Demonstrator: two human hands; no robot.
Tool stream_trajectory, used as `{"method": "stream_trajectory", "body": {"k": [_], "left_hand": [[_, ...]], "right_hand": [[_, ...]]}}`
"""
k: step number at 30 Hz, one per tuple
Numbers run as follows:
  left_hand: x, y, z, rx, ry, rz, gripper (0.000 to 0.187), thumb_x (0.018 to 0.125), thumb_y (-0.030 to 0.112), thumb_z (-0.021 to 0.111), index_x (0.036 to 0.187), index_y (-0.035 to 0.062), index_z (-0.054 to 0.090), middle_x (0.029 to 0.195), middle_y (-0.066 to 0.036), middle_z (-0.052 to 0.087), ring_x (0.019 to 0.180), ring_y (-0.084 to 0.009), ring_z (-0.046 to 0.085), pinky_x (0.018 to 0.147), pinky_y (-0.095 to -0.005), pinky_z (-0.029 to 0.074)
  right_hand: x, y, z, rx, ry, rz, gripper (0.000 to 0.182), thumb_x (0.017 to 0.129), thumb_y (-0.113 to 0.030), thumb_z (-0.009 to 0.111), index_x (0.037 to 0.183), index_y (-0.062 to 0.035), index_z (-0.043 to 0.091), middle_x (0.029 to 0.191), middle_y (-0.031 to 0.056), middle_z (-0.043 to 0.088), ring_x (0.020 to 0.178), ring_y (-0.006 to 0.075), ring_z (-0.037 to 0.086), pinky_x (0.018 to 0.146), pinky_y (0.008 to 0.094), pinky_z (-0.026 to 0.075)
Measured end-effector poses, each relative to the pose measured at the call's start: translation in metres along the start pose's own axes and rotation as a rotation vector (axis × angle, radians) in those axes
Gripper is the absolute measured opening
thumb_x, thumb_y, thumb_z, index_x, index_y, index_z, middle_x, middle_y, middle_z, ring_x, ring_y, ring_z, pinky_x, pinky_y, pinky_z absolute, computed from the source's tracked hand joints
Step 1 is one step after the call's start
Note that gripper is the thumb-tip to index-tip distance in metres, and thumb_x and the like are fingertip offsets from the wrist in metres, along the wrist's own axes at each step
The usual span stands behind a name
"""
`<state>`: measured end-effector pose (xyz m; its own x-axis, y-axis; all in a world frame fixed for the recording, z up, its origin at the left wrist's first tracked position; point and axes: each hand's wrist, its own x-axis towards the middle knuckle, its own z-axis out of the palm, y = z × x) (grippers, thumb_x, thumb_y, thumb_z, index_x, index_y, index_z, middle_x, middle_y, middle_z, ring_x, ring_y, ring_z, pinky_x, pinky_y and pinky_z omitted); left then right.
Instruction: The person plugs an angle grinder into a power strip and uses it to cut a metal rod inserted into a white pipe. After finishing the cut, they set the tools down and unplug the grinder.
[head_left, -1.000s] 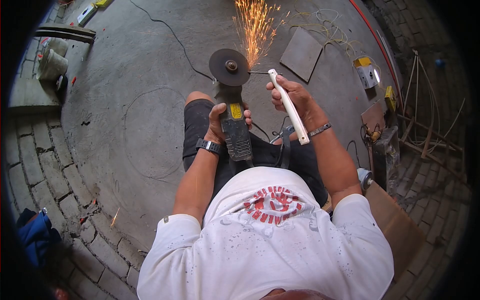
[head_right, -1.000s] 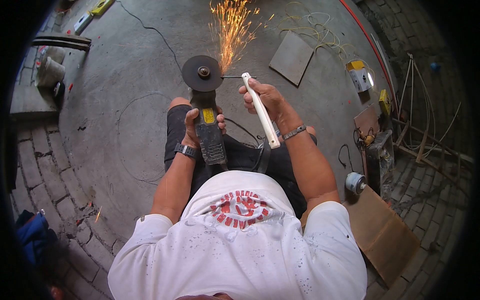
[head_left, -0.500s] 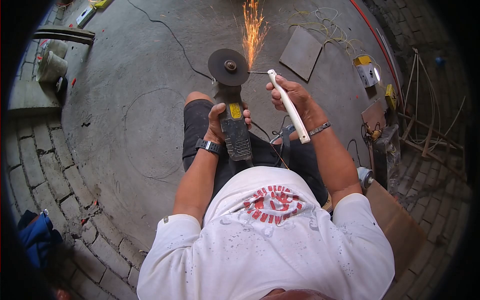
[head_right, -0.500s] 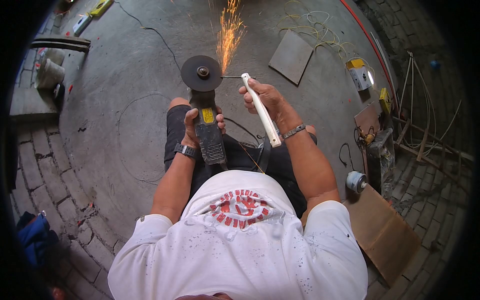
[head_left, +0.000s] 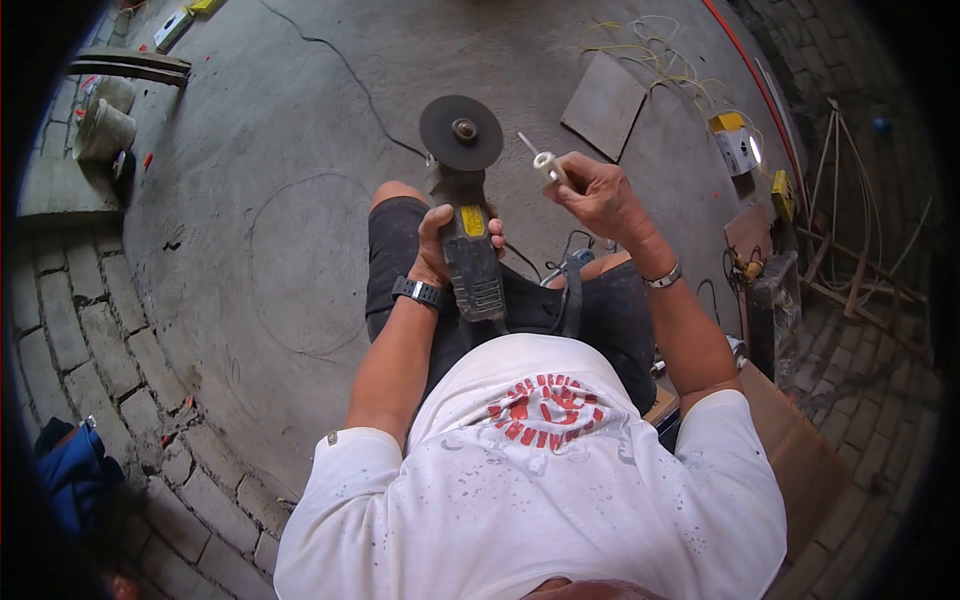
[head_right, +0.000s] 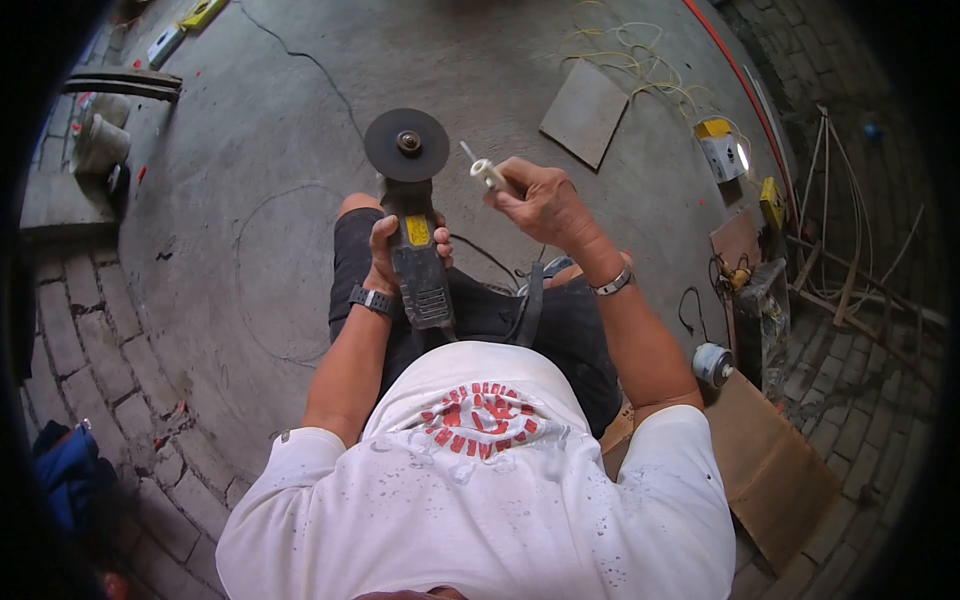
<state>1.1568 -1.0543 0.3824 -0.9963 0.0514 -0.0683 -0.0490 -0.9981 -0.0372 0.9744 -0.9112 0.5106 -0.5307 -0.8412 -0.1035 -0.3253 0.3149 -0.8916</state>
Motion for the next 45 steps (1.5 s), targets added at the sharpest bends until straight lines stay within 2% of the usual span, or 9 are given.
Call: {"method": "stream_trajectory", "body": {"k": [3, 9, 13, 15, 21, 28, 30, 40, 45], "left_hand": [[0.000, 0.000, 0.003, 0.030, -0.004, 0.008, 0.065, 0.073, 0.043, 0.068, 0.115, -0.0047, 0.054, 0.099, -0.018, 0.065, 0.087, -0.0303, 0.067, 0.084, -0.0455, 0.055], [0.000, 0.000, 0.002, 0.047, -0.001, 0.014, 0.066, 0.073, 0.044, 0.068, 0.115, -0.0052, 0.054, 0.099, -0.018, 0.065, 0.087, -0.0297, 0.067, 0.083, -0.0447, 0.055], [0.000, 0.000, 0.002, 0.047, -0.012, 0.015, 0.067, 0.073, 0.044, 0.068, 0.115, -0.0050, 0.054, 0.099, -0.018, 0.065, 0.087, -0.0296, 0.067, 0.083, -0.0443, 0.055], [0.001, 0.000, 0.003, 0.050, -0.015, 0.016, 0.066, 0.073, 0.044, 0.068, 0.115, -0.0048, 0.054, 0.099, -0.018, 0.065, 0.087, -0.0296, 0.067, 0.083, -0.0443, 0.055], [0.000, 0.000, 0.003, 0.037, -0.005, 0.014, 0.065, 0.074, 0.044, 0.067, 0.116, -0.0039, 0.053, 0.100, -0.018, 0.065, 0.088, -0.0296, 0.067, 0.083, -0.0441, 0.055], [0.000, 0.000, -0.001, 0.011, -0.014, 0.009, 0.063, 0.074, 0.042, 0.068, 0.116, -0.0030, 0.054, 0.100, -0.018, 0.065, 0.089, -0.0300, 0.067, 0.083, -0.0444, 0.056], [0.001, 0.000, -0.001, 0.007, -0.010, 0.007, 0.063, 0.074, 0.042, 0.068, 0.116, -0.0025, 0.054, 0.100, -0.018, 0.065, 0.089, -0.0302, 0.067, 0.084, -0.0447, 0.056], [0.000, 0.002, 0.002, 0.023, -0.011, 0.004, 0.063, 0.073, 0.042, 0.069, 0.116, -0.0017, 0.054, 0.100, -0.018, 0.065, 0.089, -0.0293, 0.066, 0.085, -0.0438, 0.054], [0.000, 0.002, 0.004, 0.043, 0.013, 0.008, 0.064, 0.073, 0.043, 0.069, 0.116, -0.0025, 0.054, 0.100, -0.018, 0.064, 0.089, -0.0298, 0.066, 0.085, -0.0435, 0.055]], "right_hand": [[0.001, -0.012, -0.001, -0.589, -0.028, -0.396, 0.022, 0.077, -0.014, 0.074, 0.094, -0.0081, 0.061, 0.079, 0.0091, 0.066, 0.073, 0.0243, 0.065, 0.067, 0.0363, 0.052], [0.012, -0.012, 0.001, -0.845, -0.066, -0.544, 0.021, 0.076, -0.017, 0.074, 0.087, -0.0088, 0.058, 0.075, 0.0066, 0.064, 0.075, 0.0253, 0.065, 0.069, 0.0393, 0.051], [0.021, -0.012, -0.001, -0.901, -0.070, -0.541, 0.019, 0.079, -0.019, 0.072, 0.086, -0.0094, 0.058, 0.074, 0.0059, 0.064, 0.075, 0.0248, 0.065, 0.069, 0.0390, 0.052], [0.024, -0.010, -0.001, -0.914, -0.141, -0.543, 0.027, 0.078, -0.016, 0.073, 0.100, -0.0079, 0.058, 0.079, 0.0072, 0.064, 0.073, 0.0248, 0.064, 0.066, 0.0388, 0.052], [0.027, -0.015, 0.002, -0.938, -0.141, -0.505, 0.016, 0.082, -0.021, 0.069, 0.084, -0.0097, 0.058, 0.074, 0.0060, 0.063, 0.075, 0.0246, 0.065, 0.069, 0.0374, 0.053], [0.026, -0.014, -0.001, -0.932, -0.195, -0.487, 0.016, 0.082, -0.021, 0.069, 0.084, -0.0093, 0.058, 0.075, 0.0068, 0.064, 0.075, 0.0251, 0.066, 0.070, 0.0376, 0.053], [0.026, -0.012, -0.002, -0.928, -0.218, -0.516, 0.028, 0.077, -0.016, 0.074, 0.097, -0.0080, 0.056, 0.078, 0.0070, 0.063, 0.073, 0.0250, 0.064, 0.067, 0.0376, 0.052], [0.023, -0.014, -0.006, -0.935, -0.264, -0.512, 0.026, 0.077, -0.017, 0.074, 0.095, -0.0080, 0.057, 0.078, 0.0071, 0.062, 0.074, 0.0248, 0.064, 0.069, 0.0378, 0.051], [0.020, -0.019, -0.005, -0.893, -0.251, -0.492, 0.015, 0.080, -0.018, 0.068, 0.080, -0.0083, 0.058, 0.074, 0.0084, 0.062, 0.075, 0.0270, 0.064, 0.070, 0.0390, 0.052]]}}
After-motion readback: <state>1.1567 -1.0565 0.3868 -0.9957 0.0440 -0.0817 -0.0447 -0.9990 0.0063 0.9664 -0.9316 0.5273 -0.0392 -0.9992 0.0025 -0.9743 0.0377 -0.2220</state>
